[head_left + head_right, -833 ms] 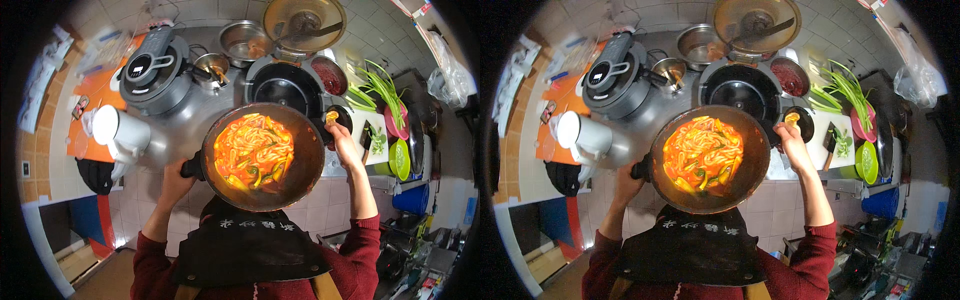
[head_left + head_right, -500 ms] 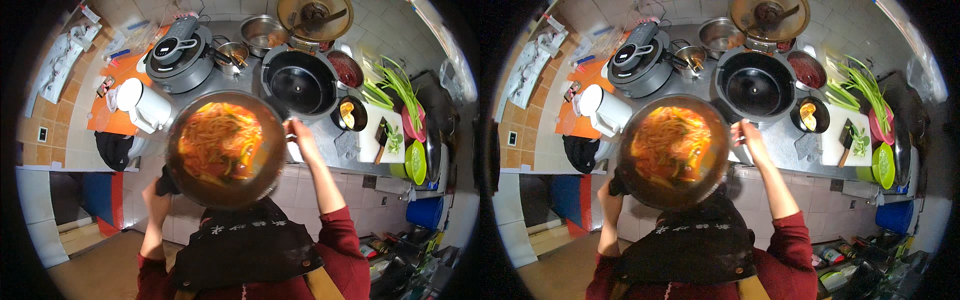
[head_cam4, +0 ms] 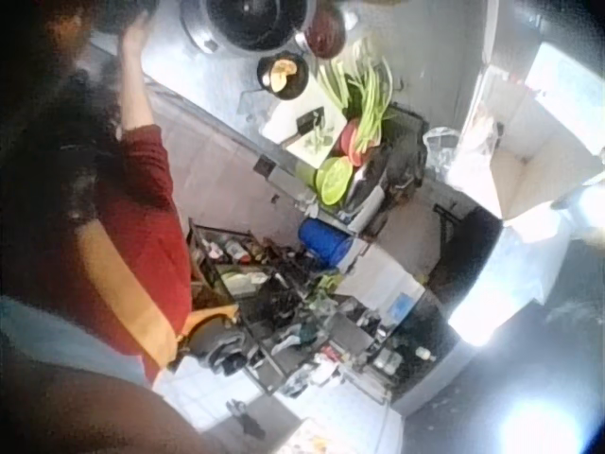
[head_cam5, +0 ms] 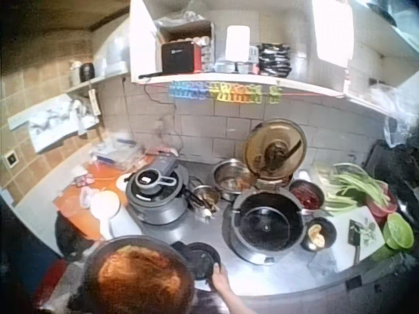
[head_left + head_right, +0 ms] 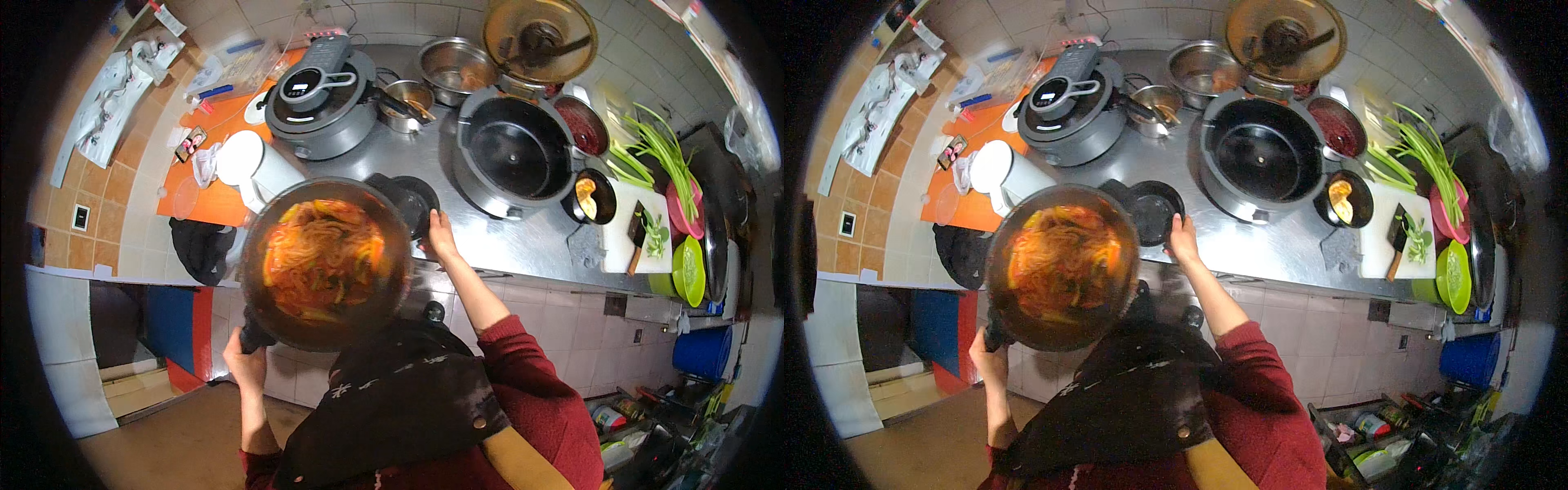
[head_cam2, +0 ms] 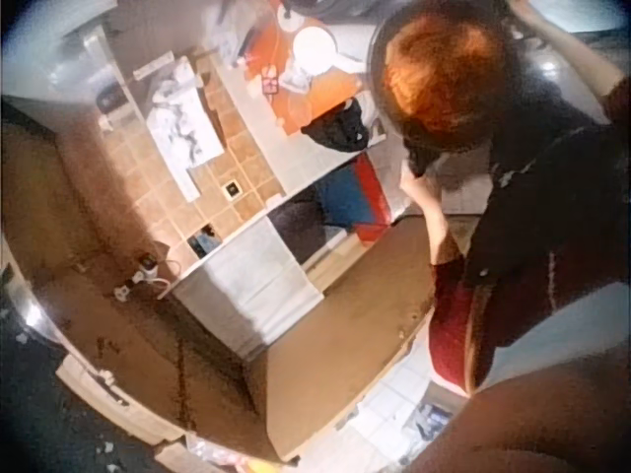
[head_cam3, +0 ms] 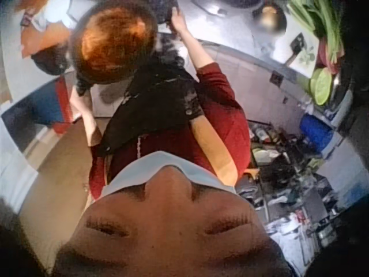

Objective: The person stirs a red sauce in a pot, then washes leafy greens in a sink using a yellow basket, and returns to stir the pot before serving the dish into a bowl.

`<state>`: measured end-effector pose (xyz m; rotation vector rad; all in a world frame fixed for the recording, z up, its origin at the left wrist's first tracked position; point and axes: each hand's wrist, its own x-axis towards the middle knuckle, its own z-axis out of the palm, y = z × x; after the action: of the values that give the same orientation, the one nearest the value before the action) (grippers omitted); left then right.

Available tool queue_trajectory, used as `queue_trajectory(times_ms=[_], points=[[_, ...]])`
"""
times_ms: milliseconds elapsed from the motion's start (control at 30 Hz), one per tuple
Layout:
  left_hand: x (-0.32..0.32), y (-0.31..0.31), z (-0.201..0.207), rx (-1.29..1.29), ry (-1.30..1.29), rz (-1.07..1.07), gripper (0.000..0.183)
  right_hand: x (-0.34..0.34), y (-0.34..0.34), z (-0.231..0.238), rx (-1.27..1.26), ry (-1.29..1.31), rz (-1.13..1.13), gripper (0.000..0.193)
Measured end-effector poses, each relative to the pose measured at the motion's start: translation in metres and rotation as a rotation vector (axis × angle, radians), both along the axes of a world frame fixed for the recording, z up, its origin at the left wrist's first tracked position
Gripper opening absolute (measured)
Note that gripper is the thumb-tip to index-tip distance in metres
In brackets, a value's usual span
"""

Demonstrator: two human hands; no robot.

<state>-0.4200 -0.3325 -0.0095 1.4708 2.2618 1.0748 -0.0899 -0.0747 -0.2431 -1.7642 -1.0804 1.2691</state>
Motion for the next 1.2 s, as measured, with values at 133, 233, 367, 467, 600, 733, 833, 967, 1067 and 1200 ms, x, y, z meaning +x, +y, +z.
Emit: queue_trajectory(times_ms=[133,233,367,467,600,733,833,967,1067,1200], points=[[-0.018,0.033,-0.011,-0.075,-0.069,-0.119,0.015,-0.002,0.007,0.043,0.213,-0.239,-0.056,0.063],[-0.032,0.068,-0.026,-0.185,-0.18,-0.213,0.016,0.027,0.016,0.114,0.243,0.399,0.032,0.065],[-0.04,0.109,-0.059,-0.341,-0.332,-0.346,0.022,0.053,0.03,0.179,0.001,0.182,0.26,0.055],[-0.038,0.126,-0.087,-0.429,-0.297,-0.482,0.027,0.055,0.038,0.192,0.053,-0.259,0.306,0.041],[-0.026,0.134,-0.121,-0.28,-0.478,-0.581,0.028,0.064,0.044,0.198,0.026,-0.619,0.513,0.033],[-0.007,0.13,-0.137,-0.296,-0.676,-0.565,0.025,0.078,0.047,0.196,-0.061,-0.419,0.483,0.026],[0.006,0.131,-0.141,-0.277,-0.68,-0.55,0.027,0.083,0.055,0.192,-0.126,-0.442,0.454,0.026],[0.017,0.137,-0.143,-0.268,-0.74,-0.53,0.027,0.085,0.065,0.191,-0.054,-0.502,0.512,0.026],[0.019,0.14,-0.141,-0.353,-0.806,-0.547,0.024,0.087,0.072,0.193,-0.139,-0.416,0.484,0.025],[0.024,0.143,-0.136,-0.403,-0.87,-0.539,0.019,0.088,0.083,0.192,-0.18,-0.387,0.442,0.023]])
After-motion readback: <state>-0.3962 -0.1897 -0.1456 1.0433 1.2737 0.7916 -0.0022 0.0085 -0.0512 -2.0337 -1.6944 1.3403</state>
